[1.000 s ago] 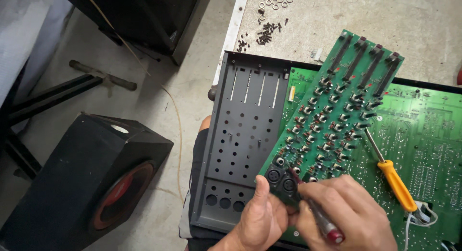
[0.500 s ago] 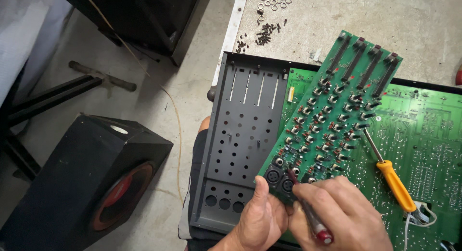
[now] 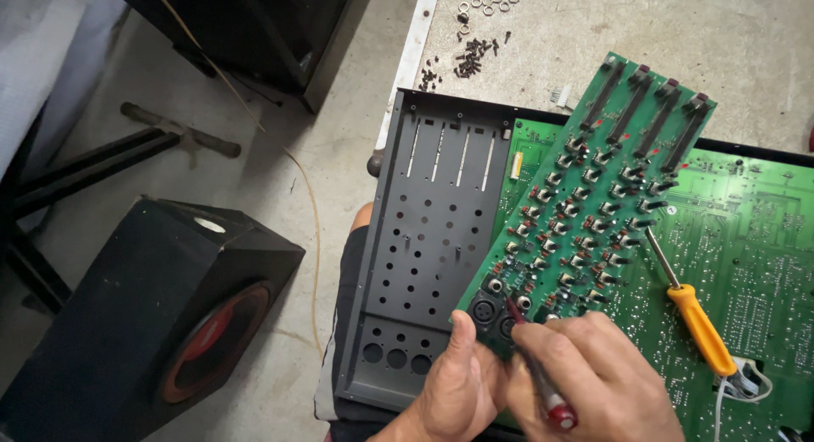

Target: The person works on the circuit board of an opened audio mixer, using a screwdriver to unscrew and reposition XLR connector jacks on a green input board. They hold the board steady with one hand while turning the screwdriver with the other, working on the connectors one at a time across the clip.

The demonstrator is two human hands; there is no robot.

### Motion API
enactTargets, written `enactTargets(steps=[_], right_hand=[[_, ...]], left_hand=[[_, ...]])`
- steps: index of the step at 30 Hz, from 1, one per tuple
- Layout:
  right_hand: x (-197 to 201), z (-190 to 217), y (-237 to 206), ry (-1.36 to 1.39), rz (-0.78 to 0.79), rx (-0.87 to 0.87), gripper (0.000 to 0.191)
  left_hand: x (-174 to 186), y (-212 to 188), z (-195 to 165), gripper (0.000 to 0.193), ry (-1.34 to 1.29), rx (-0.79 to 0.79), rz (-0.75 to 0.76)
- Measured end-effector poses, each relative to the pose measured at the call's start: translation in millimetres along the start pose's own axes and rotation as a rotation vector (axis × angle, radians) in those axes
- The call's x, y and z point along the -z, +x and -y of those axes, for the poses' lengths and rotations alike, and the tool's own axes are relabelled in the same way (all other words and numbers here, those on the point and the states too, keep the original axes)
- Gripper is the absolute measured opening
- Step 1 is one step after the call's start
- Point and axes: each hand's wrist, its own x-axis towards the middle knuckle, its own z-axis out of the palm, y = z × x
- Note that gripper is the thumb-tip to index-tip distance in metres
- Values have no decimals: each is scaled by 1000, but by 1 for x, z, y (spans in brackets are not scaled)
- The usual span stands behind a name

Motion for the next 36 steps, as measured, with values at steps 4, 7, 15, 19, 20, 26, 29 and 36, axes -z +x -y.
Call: enactTargets(steps=[4, 7, 15, 19, 20, 26, 29, 36], right_hand=[[-2, 1, 0, -2, 8, 27, 36], [-3, 3, -1, -9, -22, 22, 33], [-8, 7, -1, -3, -96, 33, 35], [-10, 6, -3, -8, -103, 20, 36], [-11, 6, -4, -9, -105, 23, 36], [-6, 3, -18, 65, -171, -75, 36], [12, -12, -33, 186, -214, -158, 30], [1, -65, -78, 749, -541, -659, 30]], left_hand=[[3, -1, 1, 91, -7, 12, -2], [4, -1, 2, 92, -1, 12, -2], [5, -2, 3, 91, 11, 29, -29], [6, 0, 4, 91, -3, 23, -21], [6, -1, 4, 91, -4, 21, -25], [11, -2, 8, 93, -37, 59, -28], [14, -2, 10, 96, -49, 73, 13], [14, -2, 9, 95, 26, 119, -60]])
